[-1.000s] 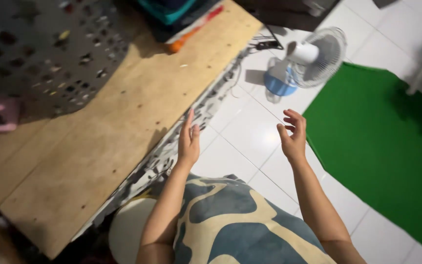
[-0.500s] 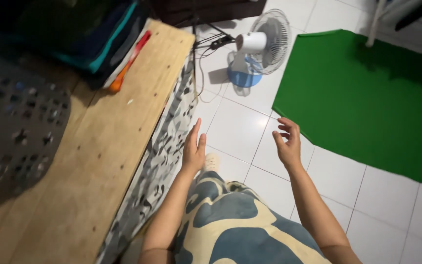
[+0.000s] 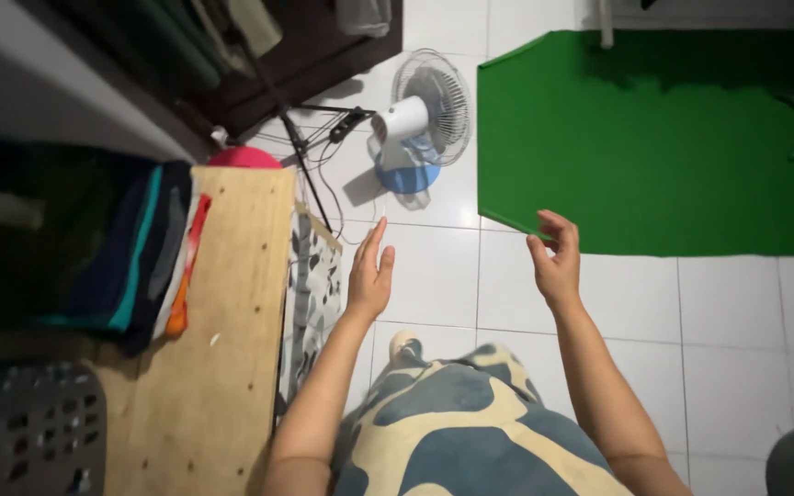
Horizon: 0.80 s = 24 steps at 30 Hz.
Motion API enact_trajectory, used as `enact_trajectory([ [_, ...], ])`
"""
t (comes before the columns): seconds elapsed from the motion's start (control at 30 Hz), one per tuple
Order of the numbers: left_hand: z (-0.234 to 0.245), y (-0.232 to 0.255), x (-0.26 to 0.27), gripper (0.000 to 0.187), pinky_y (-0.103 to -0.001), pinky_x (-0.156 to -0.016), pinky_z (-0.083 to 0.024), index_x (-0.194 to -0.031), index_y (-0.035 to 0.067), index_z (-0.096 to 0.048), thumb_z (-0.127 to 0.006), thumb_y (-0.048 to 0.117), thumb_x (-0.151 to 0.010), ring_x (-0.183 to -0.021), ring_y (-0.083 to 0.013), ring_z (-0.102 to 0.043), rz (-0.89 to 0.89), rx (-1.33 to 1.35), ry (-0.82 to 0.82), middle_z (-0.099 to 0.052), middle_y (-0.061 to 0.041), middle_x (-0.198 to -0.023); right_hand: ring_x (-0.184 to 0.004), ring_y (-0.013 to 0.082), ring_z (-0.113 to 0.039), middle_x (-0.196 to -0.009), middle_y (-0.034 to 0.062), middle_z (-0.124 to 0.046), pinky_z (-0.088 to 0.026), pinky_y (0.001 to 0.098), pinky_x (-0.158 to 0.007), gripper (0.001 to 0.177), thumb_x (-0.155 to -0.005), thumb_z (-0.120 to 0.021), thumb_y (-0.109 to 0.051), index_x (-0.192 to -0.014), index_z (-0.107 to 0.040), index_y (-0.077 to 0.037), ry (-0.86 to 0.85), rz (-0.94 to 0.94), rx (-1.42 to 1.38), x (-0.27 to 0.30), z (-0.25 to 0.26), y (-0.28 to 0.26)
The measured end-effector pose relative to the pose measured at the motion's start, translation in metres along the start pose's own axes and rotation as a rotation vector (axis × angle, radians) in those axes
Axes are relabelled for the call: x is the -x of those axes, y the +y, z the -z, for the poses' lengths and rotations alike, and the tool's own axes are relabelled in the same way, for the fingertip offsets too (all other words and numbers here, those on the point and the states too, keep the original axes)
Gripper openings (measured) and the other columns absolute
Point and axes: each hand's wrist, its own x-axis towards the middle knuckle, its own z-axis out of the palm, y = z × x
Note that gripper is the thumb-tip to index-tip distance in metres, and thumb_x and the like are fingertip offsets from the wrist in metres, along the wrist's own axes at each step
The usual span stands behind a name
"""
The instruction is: The person is seen putting clothes and items into a bin or storage area.
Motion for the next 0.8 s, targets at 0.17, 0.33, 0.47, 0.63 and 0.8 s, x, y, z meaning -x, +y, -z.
enact_trajectory([
  [0.17, -0.029, -0.01, -0.05, 0.056, -0.043, -0.121, -0.032, -0.156, 0.011, -0.042, -0.041, 0.042, -0.11, -0.149, -0.0355, -0.041, -0.01, 0.016, -0.088, -0.049, -0.016, -0.157, -0.117, 0.0198, -0.059, -0.135, 0.0089, -0.054, -0.053, 0.033, -0.098, 0.038, -0.097, -0.066, -0.006, -0.134, -0.059, -0.008, 0.098, -0.05, 0.027, -0.027, 0.015, 0.023],
  [0.33, -0.073, -0.021, -0.103, 0.055, -0.043, -0.121, -0.032, -0.155, 0.011, -0.044, -0.041, 0.042, -0.109, -0.148, -0.0354, -0.041, -0.01, 0.011, -0.143, -0.05, -0.015, -0.156, -0.111, 0.0169, -0.058, -0.127, 0.007, -0.054, -0.052, 0.031, -0.096, 0.039, -0.098, -0.065, -0.006, -0.136, -0.059, -0.008, 0.151, -0.157, -0.015, -0.068, 0.035, 0.079],
  [0.47, -0.114, -0.017, -0.153, 0.054, -0.044, -0.12, -0.032, -0.155, 0.012, -0.044, -0.043, 0.039, -0.109, -0.148, -0.0356, -0.04, 0.049, 0.004, -0.135, -0.049, -0.015, -0.156, -0.112, 0.0153, -0.056, -0.123, 0.0061, -0.056, -0.051, 0.0301, -0.093, 0.038, -0.096, -0.066, -0.005, -0.134, -0.06, -0.007, 0.145, -0.187, -0.042, -0.129, 0.045, 0.119],
  [0.63, -0.165, 0.002, -0.221, 0.052, -0.045, -0.12, -0.033, -0.154, 0.012, -0.045, -0.045, 0.037, -0.109, -0.148, -0.0364, -0.041, 0.079, -0.015, -0.041, -0.05, -0.016, -0.155, -0.112, 0.0148, -0.057, -0.121, 0.0052, -0.059, -0.051, 0.0288, -0.092, 0.038, -0.097, -0.066, -0.005, -0.135, -0.06, -0.008, 0.032, -0.158, -0.093, -0.235, 0.059, 0.16],
  [0.8, -0.197, 0.02, -0.283, 0.048, -0.046, -0.12, -0.034, -0.152, 0.01, -0.048, -0.049, 0.03, -0.109, -0.146, -0.0397, -0.043, 0.021, -0.078, 0.105, -0.052, -0.018, -0.154, -0.113, 0.0165, -0.059, -0.123, 0.0066, -0.062, -0.053, 0.0311, -0.093, 0.037, -0.098, -0.066, -0.004, -0.134, -0.059, -0.008, -0.152, -0.084, -0.078, -0.342, 0.066, 0.19],
])
